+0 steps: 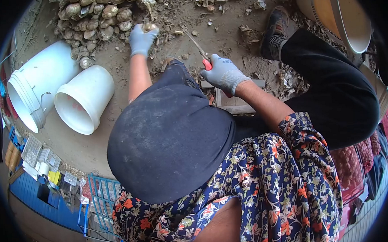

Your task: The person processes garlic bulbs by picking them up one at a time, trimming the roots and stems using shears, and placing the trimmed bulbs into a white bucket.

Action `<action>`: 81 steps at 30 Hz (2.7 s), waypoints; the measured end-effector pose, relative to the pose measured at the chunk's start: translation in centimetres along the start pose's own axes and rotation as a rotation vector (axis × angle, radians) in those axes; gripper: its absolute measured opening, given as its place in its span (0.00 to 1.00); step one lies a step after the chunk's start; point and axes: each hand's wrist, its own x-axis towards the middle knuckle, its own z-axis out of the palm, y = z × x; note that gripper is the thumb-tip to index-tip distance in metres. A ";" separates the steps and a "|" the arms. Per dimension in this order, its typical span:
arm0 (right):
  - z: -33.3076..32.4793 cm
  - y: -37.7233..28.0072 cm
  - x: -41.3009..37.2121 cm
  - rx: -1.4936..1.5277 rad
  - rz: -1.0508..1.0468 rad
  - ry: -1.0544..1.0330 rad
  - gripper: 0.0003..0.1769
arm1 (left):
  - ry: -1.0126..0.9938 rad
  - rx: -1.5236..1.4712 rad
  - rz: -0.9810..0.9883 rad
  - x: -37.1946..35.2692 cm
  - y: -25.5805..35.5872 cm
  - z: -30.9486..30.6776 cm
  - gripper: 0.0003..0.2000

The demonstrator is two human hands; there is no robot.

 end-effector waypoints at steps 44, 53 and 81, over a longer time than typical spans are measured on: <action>-3.3 -1.8 -2.5 -0.723 -0.563 0.564 0.23 | -0.210 -1.616 0.249 -12.0 -0.4 -5.6 0.35; -4.8 -1.6 -2.1 -0.936 -0.627 0.307 0.22 | -0.375 -1.219 0.265 -12.8 -0.2 -7.3 0.34; 0.1 0.2 -1.8 -0.101 -0.220 0.193 0.17 | 0.807 0.065 0.000 -7.5 -12.0 -15.6 0.20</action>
